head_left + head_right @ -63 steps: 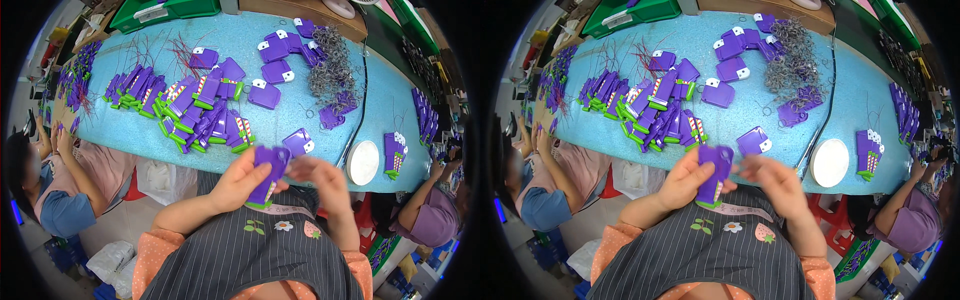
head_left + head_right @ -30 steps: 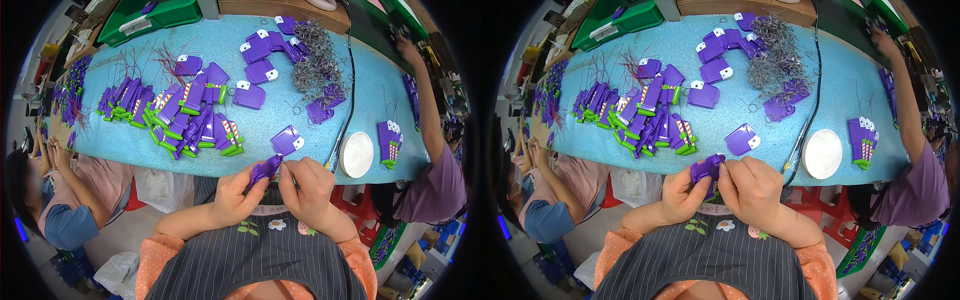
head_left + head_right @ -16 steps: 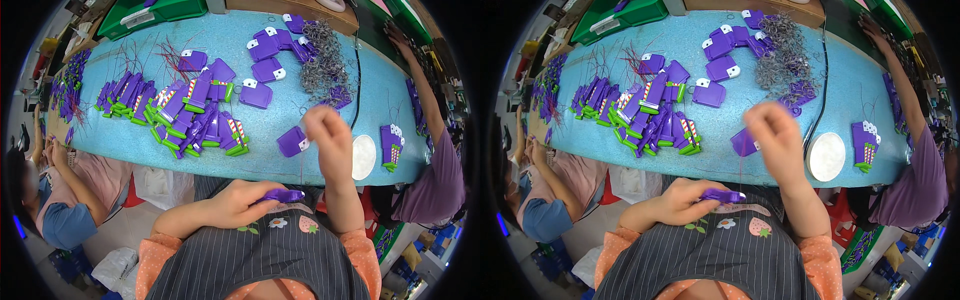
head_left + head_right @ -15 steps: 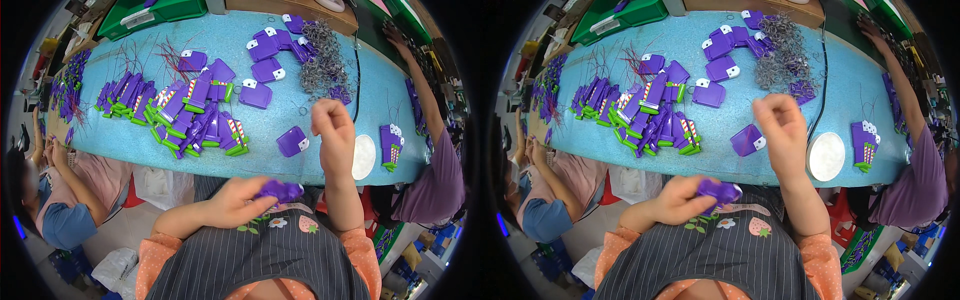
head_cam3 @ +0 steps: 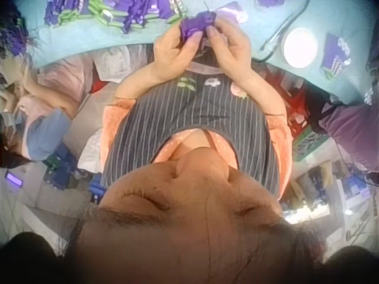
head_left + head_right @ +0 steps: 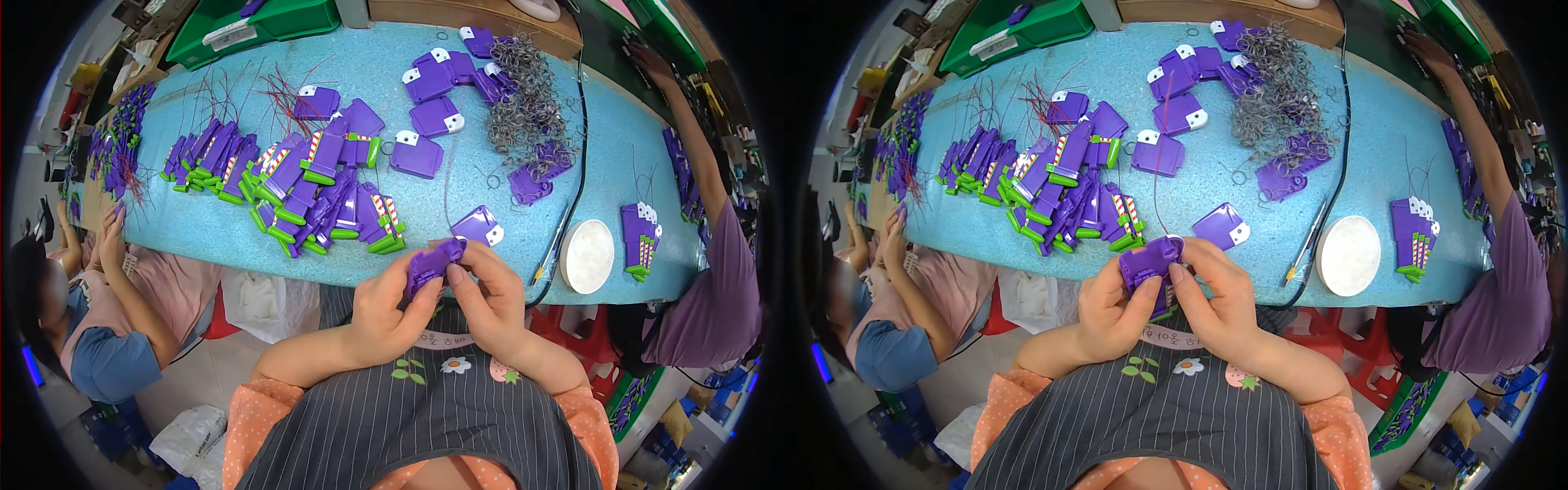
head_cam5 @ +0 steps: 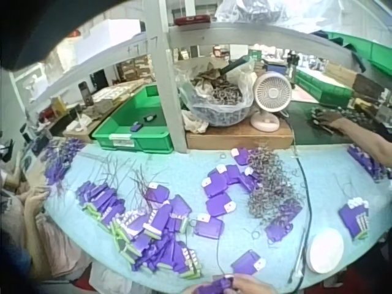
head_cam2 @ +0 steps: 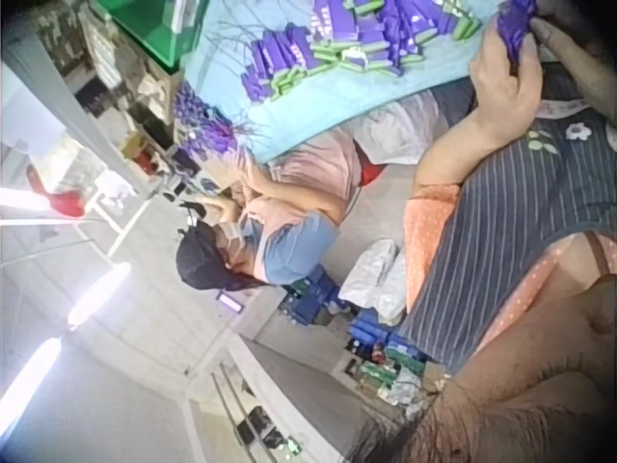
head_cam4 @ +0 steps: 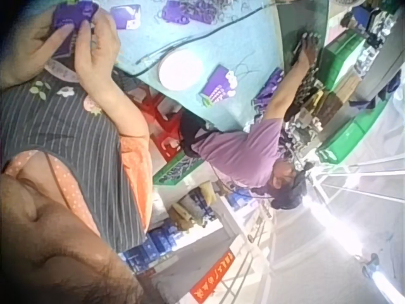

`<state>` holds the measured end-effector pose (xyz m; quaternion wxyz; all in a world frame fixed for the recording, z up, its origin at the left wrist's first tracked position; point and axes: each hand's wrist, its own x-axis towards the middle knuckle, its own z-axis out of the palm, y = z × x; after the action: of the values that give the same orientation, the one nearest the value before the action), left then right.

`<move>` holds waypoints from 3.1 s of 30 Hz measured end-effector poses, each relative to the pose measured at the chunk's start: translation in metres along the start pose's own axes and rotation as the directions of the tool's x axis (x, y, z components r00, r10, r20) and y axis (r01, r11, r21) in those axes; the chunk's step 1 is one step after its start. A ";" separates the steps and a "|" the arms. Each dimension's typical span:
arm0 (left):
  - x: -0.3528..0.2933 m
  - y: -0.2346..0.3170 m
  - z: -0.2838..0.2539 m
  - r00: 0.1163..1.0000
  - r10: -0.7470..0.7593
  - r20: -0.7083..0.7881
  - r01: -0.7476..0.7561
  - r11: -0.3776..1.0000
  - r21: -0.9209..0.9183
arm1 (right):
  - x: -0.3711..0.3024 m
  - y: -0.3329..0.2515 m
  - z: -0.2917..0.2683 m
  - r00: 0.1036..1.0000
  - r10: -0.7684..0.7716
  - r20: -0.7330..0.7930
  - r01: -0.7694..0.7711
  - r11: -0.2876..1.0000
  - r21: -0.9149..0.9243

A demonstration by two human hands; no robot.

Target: The person assembles purple plastic toy components by hand. They pick up a purple plastic piece, insert a thin wire into it, and then attach a green plastic piece to the assembly. The person repeats this process with multiple units, placing the finished items on the table.

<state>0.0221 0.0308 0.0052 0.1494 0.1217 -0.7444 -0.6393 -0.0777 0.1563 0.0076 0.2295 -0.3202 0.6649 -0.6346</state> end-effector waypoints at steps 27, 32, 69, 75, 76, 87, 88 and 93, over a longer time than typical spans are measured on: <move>-0.002 -0.004 0.008 0.978 -0.159 0.137 0.210 0.775 -0.596 | 0.035 0.009 -0.093 0.946 -0.260 0.194 0.268 0.287 -0.920; 0.001 -0.003 0.015 0.954 -0.206 0.219 0.298 0.746 -0.596 | 0.028 0.010 -0.089 0.954 -0.190 0.231 0.257 0.126 -0.958; 0.022 0.020 0.024 0.886 -0.173 0.430 0.420 0.694 -0.586 | -0.022 -0.014 -0.051 0.971 -0.061 -0.233 0.093 0.988 0.128; 0.019 0.009 0.019 0.903 -0.148 0.404 0.380 0.711 -0.591 | -0.020 -0.008 -0.037 0.984 0.157 -0.081 -0.112 0.910 0.400; 0.019 0.007 0.018 0.895 -0.154 0.419 0.394 0.715 -0.578 | -0.020 -0.007 -0.039 0.980 0.192 -0.056 -0.151 0.894 0.422; 0.030 0.011 -0.001 0.641 -0.200 0.741 0.322 0.946 -0.024 | -0.007 -0.023 -0.088 0.787 0.479 0.388 -0.591 0.766 0.254; 0.030 0.012 -0.003 0.599 -0.215 0.771 0.339 0.941 -0.002 | -0.004 -0.020 -0.082 0.769 0.500 0.398 -0.628 0.707 0.326; -0.001 0.002 -0.014 0.771 -0.064 0.634 0.491 0.695 -0.526 | -0.011 0.010 -0.062 0.900 0.367 0.236 -0.413 0.892 0.186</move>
<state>0.0286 0.0185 0.0091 -0.1509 -0.0198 -0.4456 -0.8822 -0.1151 0.2071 0.0024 0.4522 -0.2111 0.6115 -0.6140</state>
